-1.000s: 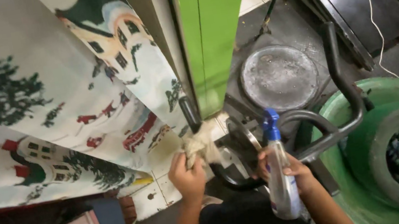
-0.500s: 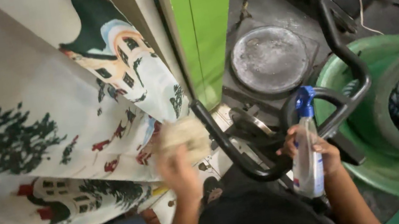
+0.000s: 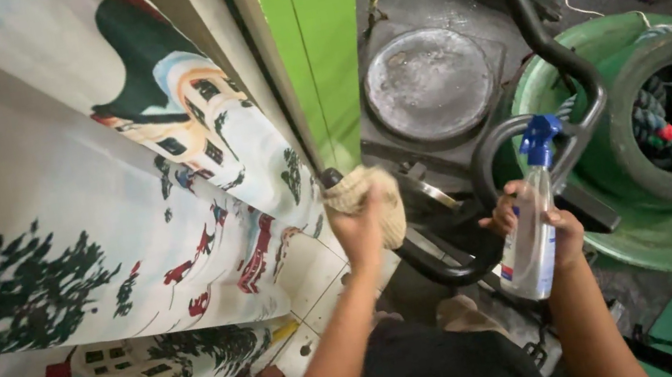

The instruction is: Cleaning and sanitizing gym equipment using a spray bottle and cloth.

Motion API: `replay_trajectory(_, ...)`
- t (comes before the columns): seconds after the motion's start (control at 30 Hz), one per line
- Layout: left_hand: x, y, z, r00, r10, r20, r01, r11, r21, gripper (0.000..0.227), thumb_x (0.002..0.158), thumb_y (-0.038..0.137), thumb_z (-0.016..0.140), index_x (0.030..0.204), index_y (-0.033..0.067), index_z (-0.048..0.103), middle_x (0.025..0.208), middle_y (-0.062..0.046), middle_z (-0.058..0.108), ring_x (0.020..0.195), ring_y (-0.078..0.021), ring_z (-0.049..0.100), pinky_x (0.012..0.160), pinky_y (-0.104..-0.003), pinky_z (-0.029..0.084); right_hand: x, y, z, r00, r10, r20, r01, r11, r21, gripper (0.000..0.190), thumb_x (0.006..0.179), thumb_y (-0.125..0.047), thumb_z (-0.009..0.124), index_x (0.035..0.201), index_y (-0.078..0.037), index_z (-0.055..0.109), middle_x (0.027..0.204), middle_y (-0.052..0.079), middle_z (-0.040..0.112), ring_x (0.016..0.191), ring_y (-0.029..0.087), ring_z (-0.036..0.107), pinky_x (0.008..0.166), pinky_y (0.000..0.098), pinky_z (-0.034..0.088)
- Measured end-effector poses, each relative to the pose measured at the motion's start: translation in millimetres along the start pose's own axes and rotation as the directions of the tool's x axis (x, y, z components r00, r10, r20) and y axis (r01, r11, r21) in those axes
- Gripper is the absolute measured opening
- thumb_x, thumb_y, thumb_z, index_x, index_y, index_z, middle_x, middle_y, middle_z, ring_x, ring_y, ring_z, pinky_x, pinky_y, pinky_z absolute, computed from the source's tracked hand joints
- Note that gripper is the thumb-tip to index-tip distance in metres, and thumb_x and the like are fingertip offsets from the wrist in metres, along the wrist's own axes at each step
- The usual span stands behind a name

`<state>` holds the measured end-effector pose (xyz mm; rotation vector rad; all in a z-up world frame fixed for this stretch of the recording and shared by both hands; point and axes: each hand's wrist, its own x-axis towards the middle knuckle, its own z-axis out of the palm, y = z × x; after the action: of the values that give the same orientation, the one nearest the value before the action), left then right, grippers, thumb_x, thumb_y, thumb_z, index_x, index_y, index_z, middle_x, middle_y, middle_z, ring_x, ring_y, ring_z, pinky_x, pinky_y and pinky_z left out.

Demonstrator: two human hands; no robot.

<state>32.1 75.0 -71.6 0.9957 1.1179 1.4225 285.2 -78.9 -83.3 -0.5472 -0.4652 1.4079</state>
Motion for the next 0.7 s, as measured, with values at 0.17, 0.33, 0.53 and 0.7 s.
replay_trajectory(0.17,43.1,1.8,-13.8,0.948,-0.253,0.193,0.297,0.921,-0.253,0.035,0.08,0.017,0.086,0.105,0.0002,0.068,0.103,-0.013,0.074,0.09,-0.0263,0.073,0.083,-0.04,0.06,6.5,-1.8,0.3,0.999,0.037,0.016,-0.036,0.998,-0.043,0.075,0.078,-0.04,0.076,0.138,-0.002,0.054,0.091,0.011,0.055,0.084,0.027,0.057,0.106,0.0562,0.044)
replay_trajectory(0.33,32.0,-25.9,-19.1,0.895,-0.229,0.383,0.415,0.739,-0.53,0.03,0.085,0.014,0.079,0.108,-0.0015,0.069,0.103,-0.015,0.073,0.091,-0.0259,0.072,0.084,-0.041,0.059,6.9,-6.5,5.7,0.995,0.095,0.002,-0.094,0.985,-0.145,0.078,0.073,-0.045,0.076,0.134,-0.001,0.055,0.089,0.01,0.058,0.083,0.027,0.059,0.104,0.0588,0.045)
replay_trajectory(0.53,-27.5,-75.6,-11.6,0.948,-0.313,0.064,0.313,0.865,-0.393,0.032,0.087,0.012,0.076,0.115,-0.0026,0.069,0.107,-0.012,0.073,0.092,-0.023,0.072,0.082,-0.037,0.06,20.4,-16.7,11.3,0.955,0.27,0.12,-0.255,0.959,-0.126,0.079,0.076,-0.038,0.078,0.139,0.001,0.051,0.094,0.013,0.059,0.089,0.027,0.06,0.105,0.0559,0.045)
replay_trajectory(0.7,-102.3,-43.5,23.5,0.826,-0.546,-0.139,0.388,0.73,-0.562,0.029,0.089,0.019,0.07,0.113,0.0032,0.069,0.101,-0.01,0.074,0.084,-0.0239,0.073,0.074,-0.039,0.06,26.3,-36.7,37.1,0.875,0.429,0.224,-0.372,0.892,-0.256,0.095,0.072,-0.039,0.081,0.154,-0.013,0.04,0.097,0.017,0.061,0.09,0.028,0.062,0.084,0.0382,0.051)
